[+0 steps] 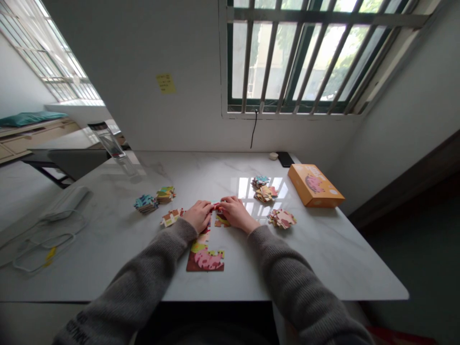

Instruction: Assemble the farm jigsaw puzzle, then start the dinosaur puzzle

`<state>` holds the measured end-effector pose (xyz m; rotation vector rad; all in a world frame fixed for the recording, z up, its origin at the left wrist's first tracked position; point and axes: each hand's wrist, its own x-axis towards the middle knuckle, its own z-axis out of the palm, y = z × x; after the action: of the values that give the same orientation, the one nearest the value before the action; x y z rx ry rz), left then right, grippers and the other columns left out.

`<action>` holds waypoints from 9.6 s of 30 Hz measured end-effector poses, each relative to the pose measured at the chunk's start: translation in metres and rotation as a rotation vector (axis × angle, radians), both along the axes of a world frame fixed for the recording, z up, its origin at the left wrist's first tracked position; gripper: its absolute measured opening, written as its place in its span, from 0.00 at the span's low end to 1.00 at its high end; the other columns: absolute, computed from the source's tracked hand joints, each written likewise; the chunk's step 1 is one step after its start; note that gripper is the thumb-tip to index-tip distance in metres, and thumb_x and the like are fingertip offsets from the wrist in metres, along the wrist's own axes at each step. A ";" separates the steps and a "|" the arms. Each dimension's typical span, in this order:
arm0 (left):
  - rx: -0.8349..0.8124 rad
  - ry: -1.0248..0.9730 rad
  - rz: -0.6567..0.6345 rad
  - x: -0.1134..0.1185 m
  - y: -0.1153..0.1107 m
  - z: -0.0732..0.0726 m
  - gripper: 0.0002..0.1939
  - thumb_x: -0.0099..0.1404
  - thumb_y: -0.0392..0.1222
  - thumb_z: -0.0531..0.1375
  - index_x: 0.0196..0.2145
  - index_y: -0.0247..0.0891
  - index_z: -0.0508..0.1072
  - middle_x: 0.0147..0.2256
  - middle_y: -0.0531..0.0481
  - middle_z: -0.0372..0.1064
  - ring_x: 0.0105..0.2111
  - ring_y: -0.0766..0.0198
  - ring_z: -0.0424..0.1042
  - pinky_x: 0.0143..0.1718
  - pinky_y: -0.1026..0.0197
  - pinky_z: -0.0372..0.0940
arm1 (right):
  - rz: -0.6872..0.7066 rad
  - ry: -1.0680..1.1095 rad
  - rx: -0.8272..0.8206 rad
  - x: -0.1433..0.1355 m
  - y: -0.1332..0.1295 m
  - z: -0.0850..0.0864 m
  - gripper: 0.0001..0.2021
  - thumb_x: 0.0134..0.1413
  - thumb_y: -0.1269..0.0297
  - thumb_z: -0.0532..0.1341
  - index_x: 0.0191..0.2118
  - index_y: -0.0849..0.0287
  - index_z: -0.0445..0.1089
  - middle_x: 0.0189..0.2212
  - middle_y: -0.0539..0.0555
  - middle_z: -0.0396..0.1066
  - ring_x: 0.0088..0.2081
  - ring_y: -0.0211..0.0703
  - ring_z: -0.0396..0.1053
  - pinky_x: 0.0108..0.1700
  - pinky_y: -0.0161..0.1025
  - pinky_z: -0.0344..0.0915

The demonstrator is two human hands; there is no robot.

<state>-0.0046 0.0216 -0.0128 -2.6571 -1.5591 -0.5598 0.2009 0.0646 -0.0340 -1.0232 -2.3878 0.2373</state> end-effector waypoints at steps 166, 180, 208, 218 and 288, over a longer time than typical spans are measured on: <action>-0.719 -1.166 -0.363 0.018 -0.024 0.007 0.29 0.59 0.44 0.70 0.53 0.35 0.62 0.37 0.48 0.71 0.30 0.65 0.72 0.32 0.61 0.69 | -0.041 0.779 -0.657 0.002 -0.058 0.052 0.18 0.56 0.47 0.63 0.36 0.60 0.71 0.28 0.50 0.69 0.27 0.37 0.64 0.28 0.35 0.61; -0.725 -1.198 -0.327 0.018 -0.022 0.006 0.30 0.60 0.47 0.69 0.54 0.37 0.61 0.33 0.54 0.68 0.27 0.67 0.71 0.33 0.61 0.68 | -0.224 1.198 -0.687 0.018 -0.049 0.066 0.18 0.51 0.47 0.66 0.33 0.57 0.67 0.22 0.44 0.60 0.18 0.29 0.50 0.17 0.30 0.45; -0.296 0.089 0.577 -0.088 -0.021 0.016 0.30 0.57 0.47 0.57 0.58 0.39 0.66 0.53 0.38 0.63 0.55 0.42 0.61 0.55 0.46 0.59 | -0.170 0.375 -0.186 0.018 -0.049 0.049 0.09 0.60 0.70 0.56 0.43 0.58 0.72 0.37 0.54 0.66 0.36 0.42 0.66 0.42 0.41 0.64; -0.317 -0.035 0.417 -0.100 -0.017 0.012 0.35 0.52 0.45 0.62 0.59 0.44 0.66 0.51 0.41 0.66 0.51 0.43 0.63 0.51 0.48 0.60 | -0.142 0.435 -0.156 0.017 -0.052 0.058 0.09 0.62 0.69 0.55 0.43 0.57 0.71 0.36 0.54 0.67 0.34 0.42 0.66 0.40 0.42 0.63; -0.710 -1.256 -0.223 0.002 -0.032 0.021 0.30 0.60 0.50 0.68 0.51 0.42 0.57 0.37 0.52 0.68 0.23 0.68 0.70 0.17 0.68 0.64 | -0.253 0.924 -0.482 0.010 -0.052 0.054 0.15 0.61 0.49 0.57 0.31 0.55 0.61 0.25 0.47 0.61 0.27 0.39 0.60 0.30 0.37 0.59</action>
<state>-0.0028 -0.0103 0.0087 -3.1091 -1.8442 -2.4504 0.2105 0.0122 0.0196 -1.0786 -1.3737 0.9823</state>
